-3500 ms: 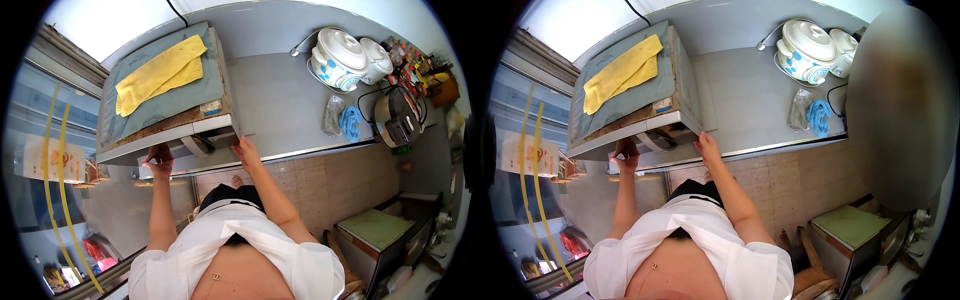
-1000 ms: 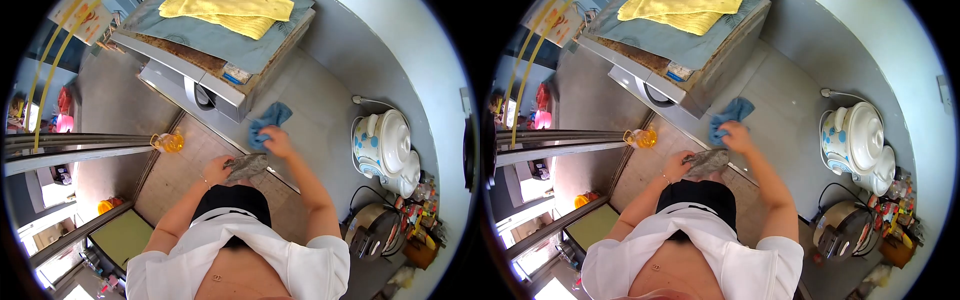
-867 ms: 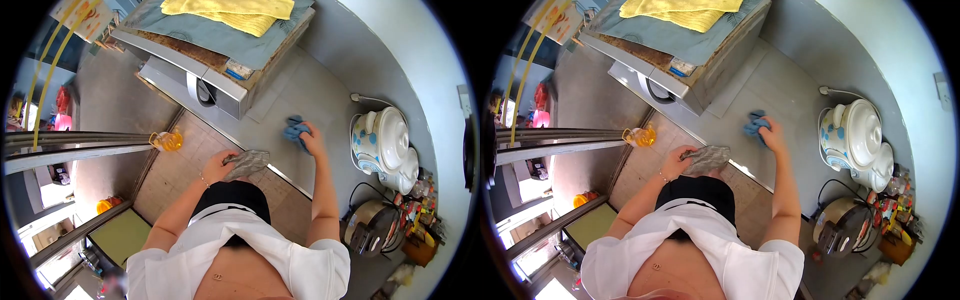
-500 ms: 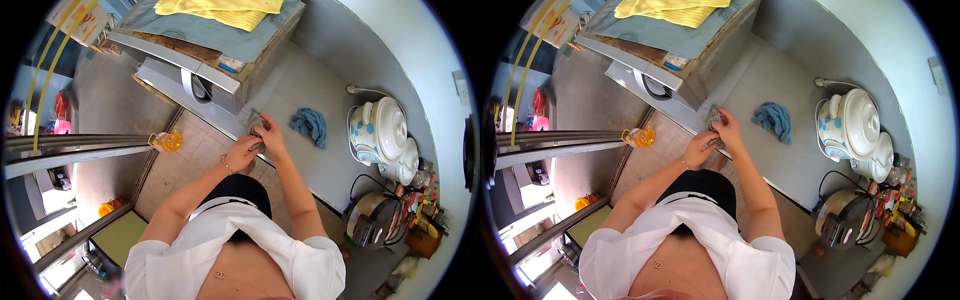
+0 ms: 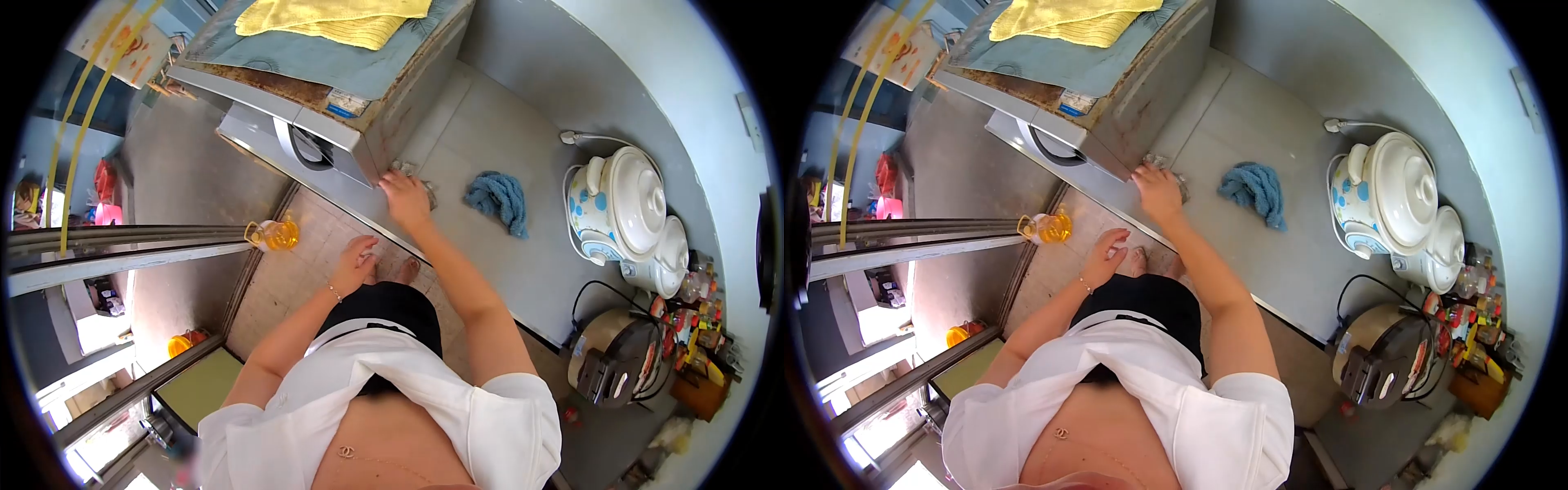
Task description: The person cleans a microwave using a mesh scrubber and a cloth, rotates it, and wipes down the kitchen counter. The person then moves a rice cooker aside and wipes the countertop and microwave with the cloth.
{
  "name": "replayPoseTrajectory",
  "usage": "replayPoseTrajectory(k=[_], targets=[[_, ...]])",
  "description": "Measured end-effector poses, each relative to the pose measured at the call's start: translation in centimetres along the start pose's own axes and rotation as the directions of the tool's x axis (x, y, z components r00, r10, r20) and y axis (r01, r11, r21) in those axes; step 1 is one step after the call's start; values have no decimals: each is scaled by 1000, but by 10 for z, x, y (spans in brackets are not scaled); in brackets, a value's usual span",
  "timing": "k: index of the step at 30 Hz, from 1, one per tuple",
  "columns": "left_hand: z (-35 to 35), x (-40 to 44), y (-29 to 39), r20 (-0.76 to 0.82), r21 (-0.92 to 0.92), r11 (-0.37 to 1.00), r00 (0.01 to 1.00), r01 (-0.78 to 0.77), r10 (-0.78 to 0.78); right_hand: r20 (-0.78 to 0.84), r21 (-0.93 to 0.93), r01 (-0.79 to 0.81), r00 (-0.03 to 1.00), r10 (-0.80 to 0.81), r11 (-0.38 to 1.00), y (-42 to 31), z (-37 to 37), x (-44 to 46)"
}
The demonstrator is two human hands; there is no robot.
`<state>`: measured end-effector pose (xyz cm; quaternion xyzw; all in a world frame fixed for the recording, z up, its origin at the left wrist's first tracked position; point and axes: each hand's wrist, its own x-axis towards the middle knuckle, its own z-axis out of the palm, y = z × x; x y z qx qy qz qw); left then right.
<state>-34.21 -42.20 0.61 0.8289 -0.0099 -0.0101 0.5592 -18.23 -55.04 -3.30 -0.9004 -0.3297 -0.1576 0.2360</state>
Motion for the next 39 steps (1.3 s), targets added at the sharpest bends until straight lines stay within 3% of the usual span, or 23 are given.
replayPoseTrajectory(k=[2,5,8,11,14,15,16,19,22,24,26,29,32,35,36,39], targets=[[-5,0,4,-17,54,999,1000,7,-6,-114,-116,-140,985,127,983,20,-5,17],[-5,-1,10,-70,81,997,997,-1,7,-168,39,-109,979,114,993,36,-20,25],[-3,-3,7,-88,42,997,994,66,-62,-79,158,91,994,-79,983,23,-9,10],[-1,-6,7,-83,69,996,996,48,-42,-190,117,-81,976,102,990,44,-27,30],[-2,-3,12,-79,53,995,993,90,-85,-66,193,60,997,-48,979,26,-8,5],[0,4,12,-112,-73,989,984,132,-140,74,269,-41,997,22,962,11,-17,-2],[7,8,9,-133,-203,963,969,178,-207,225,331,-156,971,82,931,-9,-31,-11],[24,26,23,-151,-429,880,944,206,-294,153,802,-258,960,233,538,-37,-48,-27],[29,52,12,-102,-327,907,944,266,-314,130,847,-258,948,289,464,-32,-80,-34],[34,60,7,-88,-218,930,943,295,-320,-183,424,-329,882,435,844,19,-94,-32],[36,59,17,-109,-147,941,941,305,-322,-491,63,-453,762,423,889,57,-126,-29],[39,49,17,-26,-175,945,959,275,-283,-53,-213,-426,904,425,879,101,-127,-43],[37,42,32,17,-186,941,959,281,-283,162,150,-719,695,701,679,135,-133,-6],[33,42,36,32,-59,937,939,344,-343,-65,424,-639,685,726,642,159,-142,57],[35,44,40,33,-102,929,935,356,-354,-150,508,-583,665,731,634,164,-141,80],[39,49,41,44,-193,900,920,391,-390,-346,261,-446,785,515,856,179,-109,131]])
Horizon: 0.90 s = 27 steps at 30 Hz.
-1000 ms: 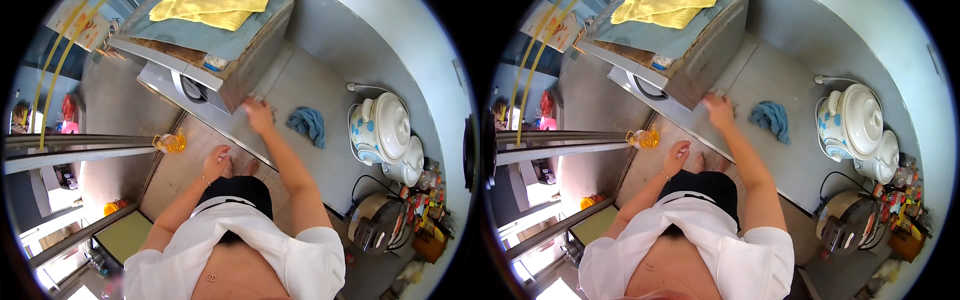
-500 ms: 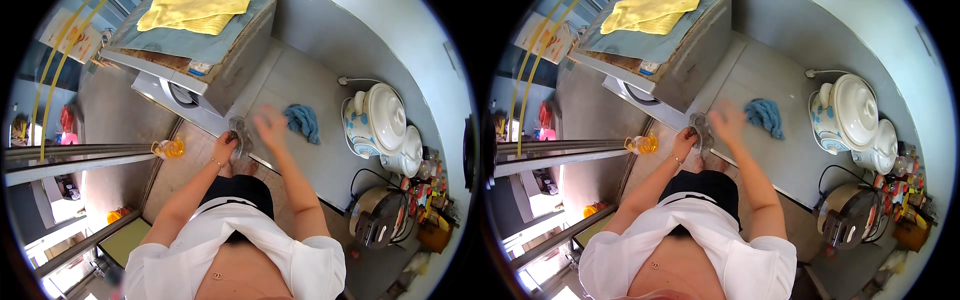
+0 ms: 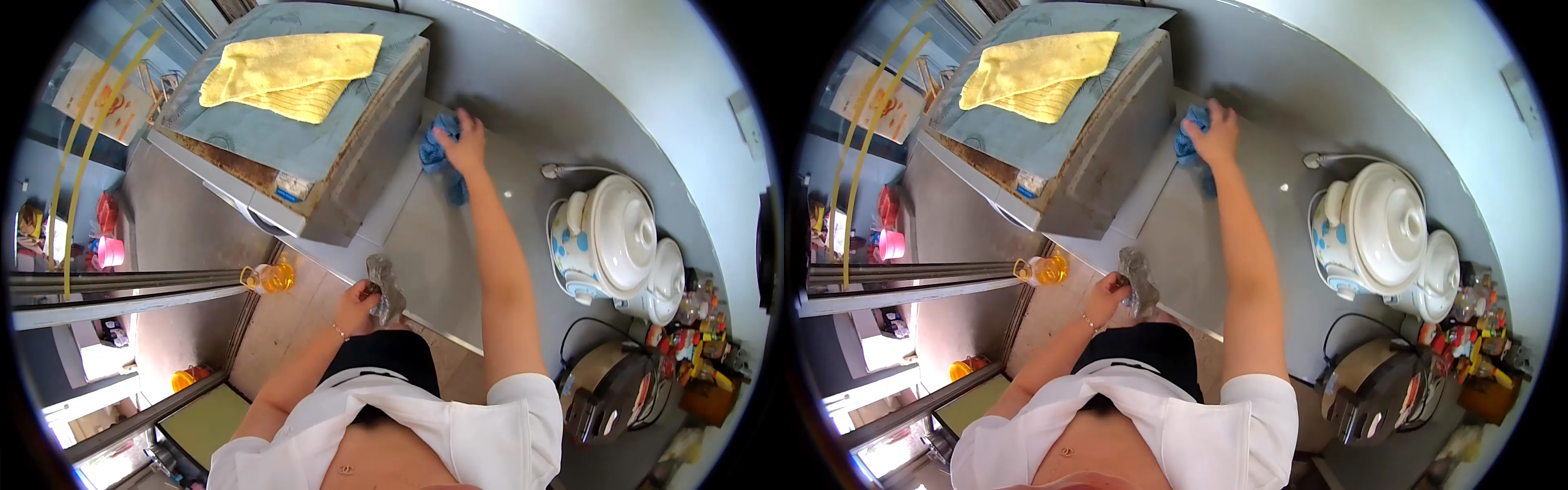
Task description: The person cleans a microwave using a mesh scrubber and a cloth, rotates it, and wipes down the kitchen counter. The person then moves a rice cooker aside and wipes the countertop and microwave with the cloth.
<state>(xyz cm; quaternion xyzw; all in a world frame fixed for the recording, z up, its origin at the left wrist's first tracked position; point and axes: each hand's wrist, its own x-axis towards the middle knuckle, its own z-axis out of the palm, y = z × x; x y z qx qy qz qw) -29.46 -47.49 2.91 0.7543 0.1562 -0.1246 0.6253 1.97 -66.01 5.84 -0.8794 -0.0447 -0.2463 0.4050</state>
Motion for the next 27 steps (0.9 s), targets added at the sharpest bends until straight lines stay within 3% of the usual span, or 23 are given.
replayPoseTrajectory(k=[1,3,4,7,10,13,16,18,20,22,23,24,25,27], targets=[[1,1,4,-19,22,1000,1000,8,-7,137,-169,125,985,-103,978,7,18,-2],[3,4,11,-54,63,998,998,22,-18,432,-431,416,874,-221,801,24,52,-15],[5,6,9,-51,-51,999,999,6,-8,340,-386,379,906,-253,841,27,61,-13],[9,15,-2,-66,-194,980,998,-35,23,340,-403,331,920,-196,853,29,71,13],[12,25,-14,-83,-122,992,996,-38,28,323,-475,259,940,-107,841,24,76,33],[16,36,-18,-96,-246,965,993,-94,72,290,-502,196,956,-50,843,19,76,29],[15,33,0,-101,-220,969,991,-113,92,326,-572,120,941,92,811,10,51,-2],[13,34,8,-95,-206,970,989,-127,110,427,-671,220,895,126,708,0,13,-36],[13,42,23,-92,-150,976,985,-158,145,673,-629,253,650,352,735,-7,-32,-45],[12,46,47,-87,-42,984,982,-174,170,565,-355,196,824,43,914,-31,-84,-65],[15,52,65,-98,-33,983,980,-178,174,586,-78,-8,808,52,997,-36,-90,-74],[22,58,79,-108,-27,984,979,-179,175,613,200,-220,788,53,955,-44,-92,-85],[31,70,83,-69,-79,970,972,-229,224,640,445,-419,767,47,792,-50,-92,-92],[47,99,85,0,-183,925,941,-334,340,710,516,-586,701,71,625,-47,-78,-94]])
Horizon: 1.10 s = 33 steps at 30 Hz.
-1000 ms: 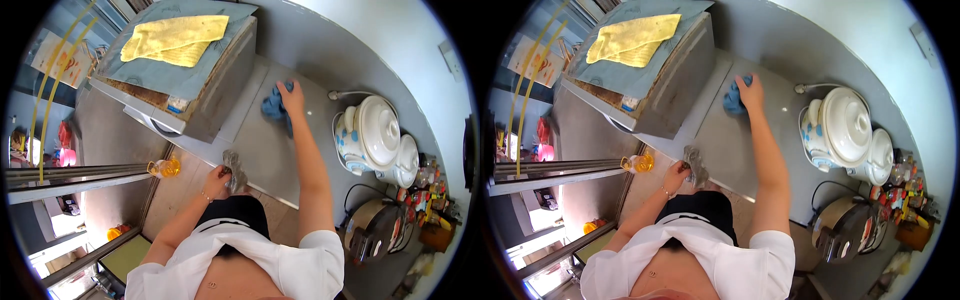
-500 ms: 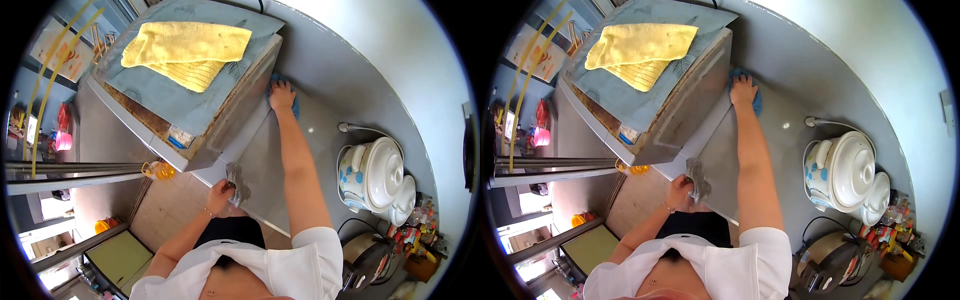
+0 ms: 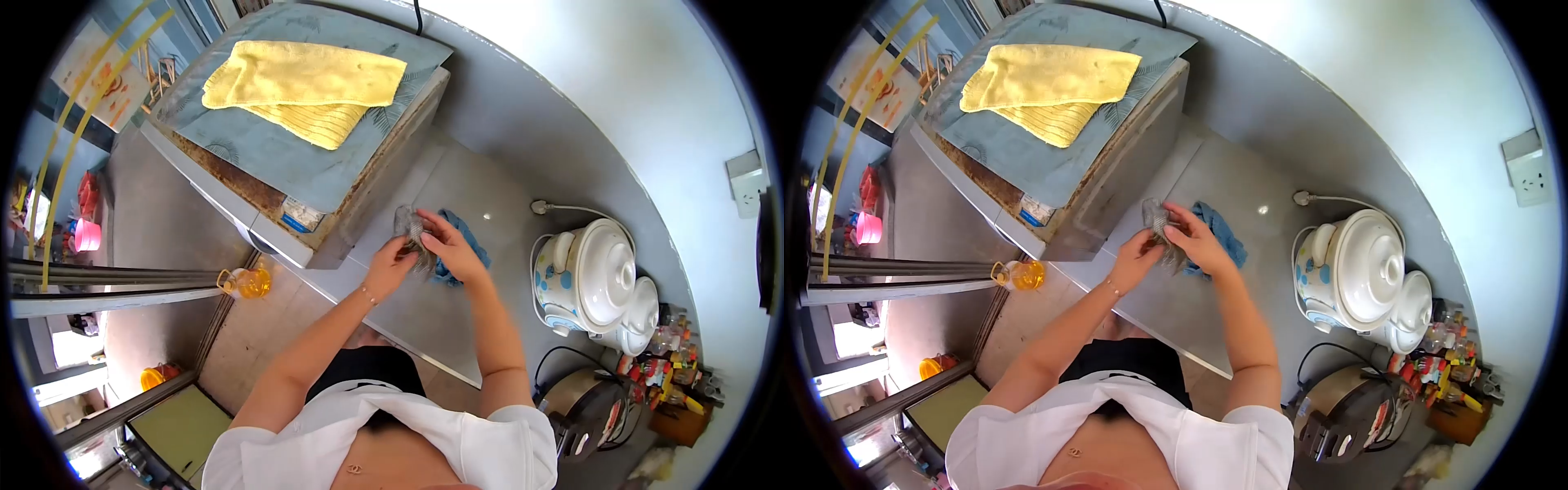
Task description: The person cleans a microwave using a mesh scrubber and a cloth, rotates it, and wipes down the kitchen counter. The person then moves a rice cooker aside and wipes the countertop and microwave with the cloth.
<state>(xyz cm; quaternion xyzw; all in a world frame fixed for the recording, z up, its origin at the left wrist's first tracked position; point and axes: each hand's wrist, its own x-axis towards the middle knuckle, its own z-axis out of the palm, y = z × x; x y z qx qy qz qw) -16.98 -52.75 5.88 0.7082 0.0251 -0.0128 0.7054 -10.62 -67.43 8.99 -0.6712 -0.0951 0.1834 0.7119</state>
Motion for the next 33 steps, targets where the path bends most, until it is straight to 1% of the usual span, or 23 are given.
replayPoseTrajectory(k=[1,3,4,5,6,7,8,9,11,12,14,15,18,21,24,27,29,30,33], targets=[[7,6,-1,17,43,997,997,-71,71,28,113,-39,999,36,993,7,-4,9],[18,20,-5,58,123,968,976,-217,212,-168,134,-11,985,34,991,26,-27,38],[19,25,-13,70,367,902,974,-226,216,-263,147,7,964,32,989,35,-41,57],[17,28,-26,79,589,777,973,-220,216,-389,44,84,919,-60,995,43,-56,79],[17,30,-33,87,773,603,974,-197,208,-501,-64,140,852,-153,988,44,-67,100],[21,39,-34,102,867,473,984,-159,145,-532,-329,194,771,-351,924,36,-75,124],[23,45,-35,103,936,329,991,-124,81,-500,-574,208,677,-540,792,29,-77,143],[25,51,-36,92,980,175,996,-94,20,-404,-692,216,675,-618,689,29,-78,158],[24,58,-43,107,978,180,994,-105,1,-181,-871,230,670,-720,434,39,-76,179],[23,61,-45,113,977,183,994,-109,-10,-122,-915,194,704,-700,354,45,-71,180],[19,59,-44,155,961,241,987,-139,-51,-17,-973,135,768,-640,188,60,-58,171],[15,60,-38,173,952,268,983,-149,-66,-40,-968,122,785,-619,217,62,-54,171],[19,58,-25,160,977,167,976,-135,-149,-77,-975,53,832,-550,216,61,-55,183],[18,59,-32,169,969,196,981,-149,-93,-55,-983,24,905,-421,181,49,-63,199],[16,61,-26,173,966,223,970,-133,-172,30,-994,78,870,-492,77,57,-60,171],[18,60,-23,172,969,208,970,-135,-172,-48,-983,29,914,-403,183,51,-56,174],[20,56,-27,176,960,245,972,-134,-155,-80,-980,-7,929,-361,200,49,-58,189],[17,60,-26,174,958,253,976,-137,-132,-94,-978,-19,929,-357,209,45,-58,202],[13,61,-26,200,941,306,965,-142,-170,-80,-970,31,898,-434,242,54,-56,171]])
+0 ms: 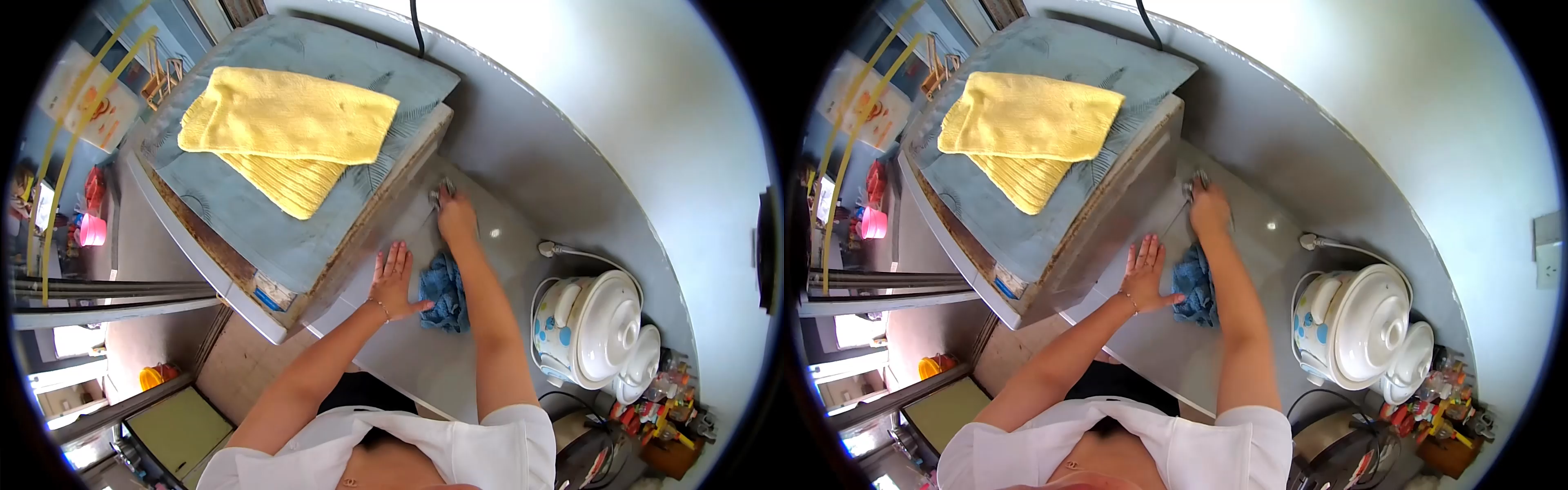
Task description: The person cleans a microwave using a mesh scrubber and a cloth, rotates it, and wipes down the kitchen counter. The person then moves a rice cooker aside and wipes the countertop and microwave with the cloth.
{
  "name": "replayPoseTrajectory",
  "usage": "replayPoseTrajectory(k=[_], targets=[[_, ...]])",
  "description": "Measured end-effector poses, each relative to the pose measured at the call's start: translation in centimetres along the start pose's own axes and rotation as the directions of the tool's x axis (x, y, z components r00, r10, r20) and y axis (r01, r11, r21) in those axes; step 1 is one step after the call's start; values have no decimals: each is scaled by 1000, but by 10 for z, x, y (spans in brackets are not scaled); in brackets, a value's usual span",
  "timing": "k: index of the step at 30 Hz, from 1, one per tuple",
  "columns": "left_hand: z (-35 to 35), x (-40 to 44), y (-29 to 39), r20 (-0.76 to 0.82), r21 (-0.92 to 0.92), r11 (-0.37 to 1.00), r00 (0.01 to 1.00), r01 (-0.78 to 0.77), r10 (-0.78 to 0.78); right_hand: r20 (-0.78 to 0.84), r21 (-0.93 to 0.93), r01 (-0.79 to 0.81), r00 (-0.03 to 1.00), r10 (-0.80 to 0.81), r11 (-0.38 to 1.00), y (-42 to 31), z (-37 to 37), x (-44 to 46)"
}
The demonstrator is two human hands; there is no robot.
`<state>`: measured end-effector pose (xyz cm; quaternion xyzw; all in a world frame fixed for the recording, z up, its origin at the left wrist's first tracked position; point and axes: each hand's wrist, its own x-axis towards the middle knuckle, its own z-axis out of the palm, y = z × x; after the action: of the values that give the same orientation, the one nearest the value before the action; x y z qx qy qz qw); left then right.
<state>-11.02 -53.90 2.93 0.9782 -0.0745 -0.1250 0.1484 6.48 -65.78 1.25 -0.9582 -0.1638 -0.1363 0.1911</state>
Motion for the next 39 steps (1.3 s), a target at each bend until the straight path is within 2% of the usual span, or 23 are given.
replayPoseTrajectory(k=[3,6,9,11,13,15,16,18,19,20,21,23,24,26,28,30,31,32,33,35,36,39], targets=[[-2,0,1,12,49,999,1000,-1,0,-25,9,-26,999,27,1000,1,-2,-13],[-3,0,-1,-8,-25,1000,1000,-18,18,-10,31,-113,994,113,993,8,-7,4],[-6,-3,1,-13,-40,999,1000,-21,20,-102,256,-291,940,325,922,14,-20,-14],[9,0,-5,-238,-209,975,971,-71,20,121,516,-366,926,356,775,-11,-66,-54],[17,-3,-4,-418,-294,939,908,-177,40,291,626,-416,909,297,659,-30,-54,-103],[20,-8,-3,-551,-289,905,827,-311,108,317,739,-417,908,272,529,-34,-54,-126],[27,-12,-2,-578,-337,880,811,-334,86,335,785,-419,907,257,456,-34,-56,-134],[43,-18,-2,-627,-422,825,779,-376,34,0,619,-296,926,377,728,-20,-69,-139],[35,-30,1,-616,-481,798,788,-362,-13,-179,492,-258,905,387,832,-15,-74,-141],[25,-45,3,-602,-535,769,797,-350,-57,-245,339,-173,933,264,925,-13,-71,-149],[14,-57,3,-586,-585,737,805,-338,-96,-154,251,-118,975,160,961,-15,-72,-156],[6,-80,-6,-578,-613,717,807,-332,-120,71,91,17,997,-23,996,-19,-75,-170],[6,-88,-10,-573,-629,705,808,-327,-137,24,202,-43,999,39,978,3,-50,-168],[15,-100,-21,-587,-613,721,797,-323,-141,56,494,-241,968,247,835,26,-45,-126],[18,-104,-22,-584,-612,726,798,-314,-147,-233,451,-95,947,220,887,24,-55,-68],[15,-108,-16,-556,-630,721,816,-290,-157,-347,446,88,934,81,891,0,-57,-10],[17,-107,-16,-543,-633,716,828,-293,-141,-369,223,217,921,-123,950,-5,-39,11],[20,-107,-16,-529,-637,711,839,-297,-124,-343,-11,340,882,-323,940,-5,-19,25],[23,-106,-14,-518,-643,704,848,-301,-110,-198,-48,337,919,-340,940,-1,-6,33],[22,-108,-13,-505,-646,704,856,-294,-106,93,-115,349,936,-340,930,-1,13,50],[21,-107,-11,-500,-651,702,859,-289,-111,144,-34,275,953,-268,961,3,15,62],[22,-110,-14,-496,-658,704,857,-266,-140,197,-96,206,963,-185,974,-1,8,73]])
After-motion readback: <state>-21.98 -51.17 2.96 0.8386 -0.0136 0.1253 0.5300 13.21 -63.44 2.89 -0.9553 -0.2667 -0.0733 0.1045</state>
